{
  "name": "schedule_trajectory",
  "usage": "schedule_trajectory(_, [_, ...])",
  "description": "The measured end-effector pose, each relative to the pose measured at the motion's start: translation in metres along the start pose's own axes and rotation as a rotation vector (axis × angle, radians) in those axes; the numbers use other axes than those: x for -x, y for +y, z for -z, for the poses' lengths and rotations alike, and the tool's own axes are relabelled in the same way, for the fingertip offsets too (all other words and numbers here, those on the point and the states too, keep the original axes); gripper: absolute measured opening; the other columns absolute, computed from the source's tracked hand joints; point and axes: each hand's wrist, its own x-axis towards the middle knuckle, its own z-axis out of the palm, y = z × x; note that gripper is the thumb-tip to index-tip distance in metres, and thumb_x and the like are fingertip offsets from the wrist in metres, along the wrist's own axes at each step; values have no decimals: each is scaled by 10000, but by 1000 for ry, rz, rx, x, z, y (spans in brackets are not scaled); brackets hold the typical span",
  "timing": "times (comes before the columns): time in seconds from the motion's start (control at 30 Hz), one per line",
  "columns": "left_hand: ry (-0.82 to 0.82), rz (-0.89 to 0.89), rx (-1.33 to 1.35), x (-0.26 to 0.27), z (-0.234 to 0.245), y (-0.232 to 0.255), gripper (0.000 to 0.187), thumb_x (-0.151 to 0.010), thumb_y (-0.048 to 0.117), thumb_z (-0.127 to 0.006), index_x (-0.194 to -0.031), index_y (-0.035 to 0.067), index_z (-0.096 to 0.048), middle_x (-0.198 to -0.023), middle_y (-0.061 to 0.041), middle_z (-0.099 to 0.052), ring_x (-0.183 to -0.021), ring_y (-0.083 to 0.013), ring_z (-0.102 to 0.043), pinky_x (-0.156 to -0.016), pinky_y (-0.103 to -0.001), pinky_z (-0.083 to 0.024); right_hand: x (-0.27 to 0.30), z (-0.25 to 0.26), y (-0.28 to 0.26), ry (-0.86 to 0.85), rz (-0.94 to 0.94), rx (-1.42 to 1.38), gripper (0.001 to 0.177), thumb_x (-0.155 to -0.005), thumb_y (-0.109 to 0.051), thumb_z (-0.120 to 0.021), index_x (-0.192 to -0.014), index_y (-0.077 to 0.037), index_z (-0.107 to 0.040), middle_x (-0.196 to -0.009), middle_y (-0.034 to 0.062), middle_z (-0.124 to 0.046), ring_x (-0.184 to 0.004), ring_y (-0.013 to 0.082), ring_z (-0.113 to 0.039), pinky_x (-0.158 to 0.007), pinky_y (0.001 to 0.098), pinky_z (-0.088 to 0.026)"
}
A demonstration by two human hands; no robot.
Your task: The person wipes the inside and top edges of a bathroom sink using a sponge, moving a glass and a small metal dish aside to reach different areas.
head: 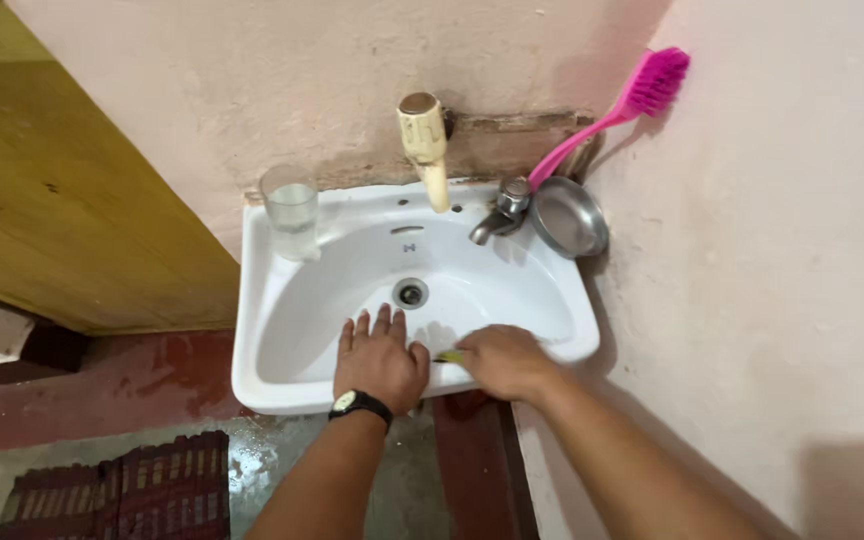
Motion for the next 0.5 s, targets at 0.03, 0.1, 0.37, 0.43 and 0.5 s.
schedule_trajectory(0.03, [-4, -7, -1, 1, -1, -1, 647, -944, 370, -400, -1509, 55, -409, -1609, -155, -339, -1497, -366, -274, -1238, -475, -126, 4, -3, -3, -5, -17, -46, 480, -989, -456, -486, -1273, -146, -717, -1304, 113, -685, -1238, 335, -612, -1088, 425, -444])
schedule_trajectory(0.1, [17, -7, 7, 0, -2, -2, 650, -946, 368, -403, -1514, 54, -415, -1611, -151, -349, -1494, -365, -289, -1242, -477, -133, 10, -10, 1, 51, 58, -49, 469, -988, -403, -462, -1319, -146, -673, -1347, 109, -654, -1288, 329, -562, -1124, 445, -384])
schedule_trajectory(0.37, [57, -31, -27, -3, -2, -4, 652, -933, 367, -413, -1505, 55, -430, -1593, -148, -373, -1480, -369, -311, -1233, -482, -149, 28, -21, 49, 465, 151, 112, 475, -943, -326, -479, -1345, -137, -648, -1428, 114, -591, -1400, 327, -422, -1172, 586, -159])
schedule_trajectory(0.43, [55, -45, -47, -2, -4, -2, 660, -928, 377, -421, -1503, 53, -431, -1592, -147, -375, -1474, -370, -318, -1227, -487, -157, 27, -24, 33, 258, -43, 23, 457, -1028, -441, -429, -1322, -170, -650, -1459, 56, -584, -1442, 242, -425, -1232, 513, -194])
schedule_trajectory(0.5, [103, -40, 20, -1, -4, -4, 622, -931, 350, -419, -1477, 59, -477, -1578, -154, -405, -1457, -385, -339, -1223, -486, -170, 26, -30, 14, 322, 54, 2, 447, -1020, -387, -448, -1352, -145, -624, -1460, 81, -576, -1426, 262, -428, -1219, 500, -207])
